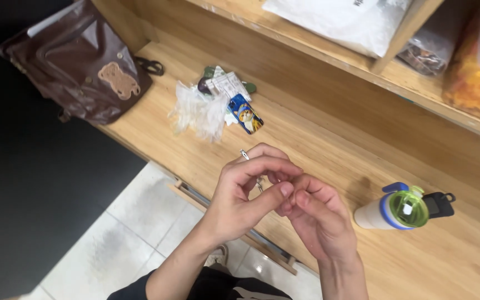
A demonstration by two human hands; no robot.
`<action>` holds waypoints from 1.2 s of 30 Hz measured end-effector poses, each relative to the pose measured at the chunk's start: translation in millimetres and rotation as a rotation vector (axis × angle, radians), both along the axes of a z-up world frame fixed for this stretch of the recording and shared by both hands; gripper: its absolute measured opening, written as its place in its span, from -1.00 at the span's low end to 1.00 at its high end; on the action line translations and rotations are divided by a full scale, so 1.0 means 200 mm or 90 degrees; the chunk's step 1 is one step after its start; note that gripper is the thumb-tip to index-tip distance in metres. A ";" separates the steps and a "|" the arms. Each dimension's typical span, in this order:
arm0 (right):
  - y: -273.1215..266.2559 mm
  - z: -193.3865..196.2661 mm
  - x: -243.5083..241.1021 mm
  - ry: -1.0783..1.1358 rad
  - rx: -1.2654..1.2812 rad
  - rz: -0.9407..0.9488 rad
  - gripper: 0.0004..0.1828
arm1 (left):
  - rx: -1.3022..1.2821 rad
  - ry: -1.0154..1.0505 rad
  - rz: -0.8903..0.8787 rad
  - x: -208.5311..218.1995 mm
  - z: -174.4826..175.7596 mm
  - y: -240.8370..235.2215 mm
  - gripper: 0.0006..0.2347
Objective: The recorder puts on plastic gloves and arranges wax candle shapes into decorative containers on a display shelf.
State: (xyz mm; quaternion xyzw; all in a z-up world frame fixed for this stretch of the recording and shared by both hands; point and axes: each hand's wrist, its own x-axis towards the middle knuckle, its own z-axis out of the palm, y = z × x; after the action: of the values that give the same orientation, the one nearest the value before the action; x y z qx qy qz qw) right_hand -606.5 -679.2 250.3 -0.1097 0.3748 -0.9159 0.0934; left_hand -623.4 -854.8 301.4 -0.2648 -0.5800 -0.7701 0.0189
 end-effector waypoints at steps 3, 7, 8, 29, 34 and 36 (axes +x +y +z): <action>-0.14 0.05 -0.04 0.008 -0.001 -0.034 -0.74 | -0.015 0.022 -0.016 -0.06 0.04 -0.16 -0.86; -0.30 0.14 -0.08 0.057 0.020 -0.027 -0.77 | 0.021 0.019 -0.036 -0.09 0.08 -0.31 -0.87; -0.33 0.16 -0.08 0.066 0.033 -0.023 -0.84 | 0.048 0.014 -0.054 -0.09 0.08 -0.34 -0.85; -0.53 0.29 -0.13 0.154 0.108 -0.018 -0.80 | 0.210 -0.042 0.073 0.04 0.17 -0.41 -0.83; -0.50 0.24 -0.14 0.138 0.104 -0.020 -0.85 | 0.235 -0.132 0.017 0.08 0.21 -0.43 -0.82; -0.49 0.24 -0.14 0.134 0.127 -0.032 -0.86 | 0.242 -0.152 0.007 0.08 0.21 -0.45 -0.79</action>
State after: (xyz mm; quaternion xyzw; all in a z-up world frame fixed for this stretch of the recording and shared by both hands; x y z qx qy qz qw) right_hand -634.0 -777.2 297.5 -0.1862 0.4740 -0.8596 0.0411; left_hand -608.2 -944.1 342.6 -0.1601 -0.4242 -0.8913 0.0039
